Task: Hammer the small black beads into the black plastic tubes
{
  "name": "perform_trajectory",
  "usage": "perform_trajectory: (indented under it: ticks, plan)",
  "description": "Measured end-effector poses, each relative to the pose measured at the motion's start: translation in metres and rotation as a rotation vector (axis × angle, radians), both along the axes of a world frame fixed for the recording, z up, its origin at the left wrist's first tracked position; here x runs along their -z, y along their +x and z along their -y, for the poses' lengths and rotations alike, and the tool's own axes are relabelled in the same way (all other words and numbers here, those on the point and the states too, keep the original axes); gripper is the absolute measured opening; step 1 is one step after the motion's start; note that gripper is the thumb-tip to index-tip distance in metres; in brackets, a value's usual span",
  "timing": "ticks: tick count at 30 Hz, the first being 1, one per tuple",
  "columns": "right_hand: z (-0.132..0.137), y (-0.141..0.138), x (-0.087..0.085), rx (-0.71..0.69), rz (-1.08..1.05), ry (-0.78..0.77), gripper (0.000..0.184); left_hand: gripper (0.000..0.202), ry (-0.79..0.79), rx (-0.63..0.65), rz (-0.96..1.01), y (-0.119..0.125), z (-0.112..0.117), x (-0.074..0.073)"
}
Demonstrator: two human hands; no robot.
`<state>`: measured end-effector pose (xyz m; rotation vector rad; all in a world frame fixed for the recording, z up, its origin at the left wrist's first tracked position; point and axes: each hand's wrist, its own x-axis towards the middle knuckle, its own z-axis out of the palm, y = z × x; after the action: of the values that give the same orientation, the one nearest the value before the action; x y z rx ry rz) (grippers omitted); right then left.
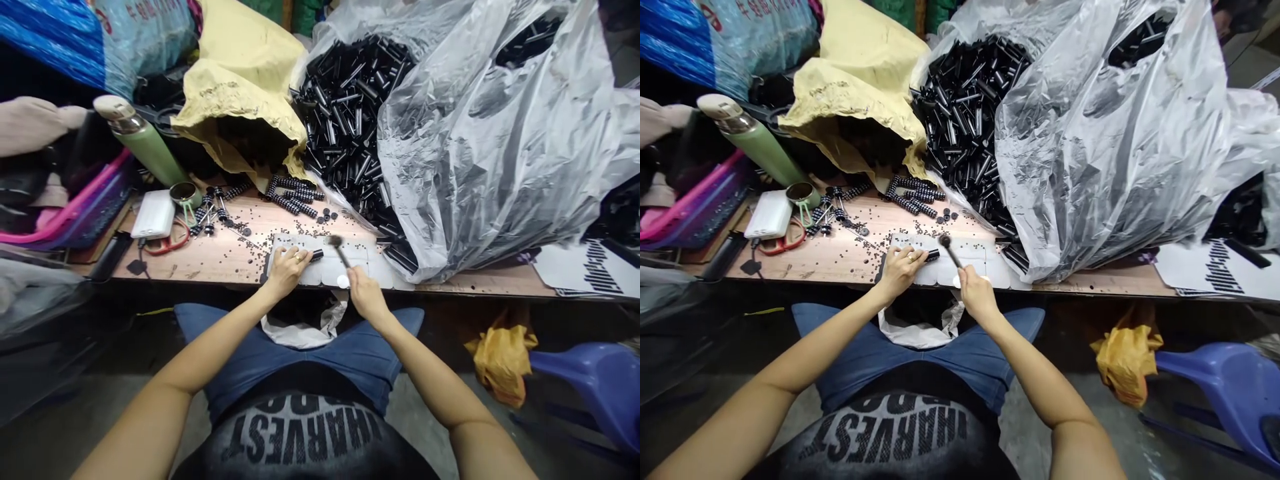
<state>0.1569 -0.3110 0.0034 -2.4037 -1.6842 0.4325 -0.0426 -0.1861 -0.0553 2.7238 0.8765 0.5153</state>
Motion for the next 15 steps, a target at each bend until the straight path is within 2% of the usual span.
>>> perform_trajectory:
  ticks: [2, 3, 5, 8, 10, 13, 15]
  plan:
    - [-0.002, -0.006, -0.008, -0.036, 0.008, -0.081, 0.033, 0.045, -0.004, -0.008, -0.026, 0.005, 0.005, 0.000]
    - [-0.003, -0.009, -0.014, -0.048, -0.003, -0.071, 0.033, 0.044, 0.003, -0.019, -0.036, 0.009, 0.009, 0.001]
    - [-0.005, -0.016, -0.029, -0.059, -0.061, 0.043, 0.038, 0.045, 0.029, -0.047, -0.044, 0.018, 0.019, 0.001]
    - [-0.007, -0.036, -0.044, -0.098, -0.168, 0.201, 0.046, 0.059, 0.052, -0.070, -0.066, 0.031, 0.035, 0.003]
    - [-0.009, -0.052, -0.041, -0.186, -0.160, 0.159, 0.044, 0.061, 0.050, -0.069, -0.095, 0.035, 0.039, 0.006]
    - [-0.014, -0.066, -0.027, -0.320, -0.060, -0.058, 0.037, 0.058, 0.046, -0.052, -0.095, 0.035, 0.035, 0.010]
    - [-0.018, -0.066, -0.023, -0.336, -0.035, -0.110, 0.037, 0.055, 0.017, -0.061, -0.051, 0.035, 0.029, 0.010]
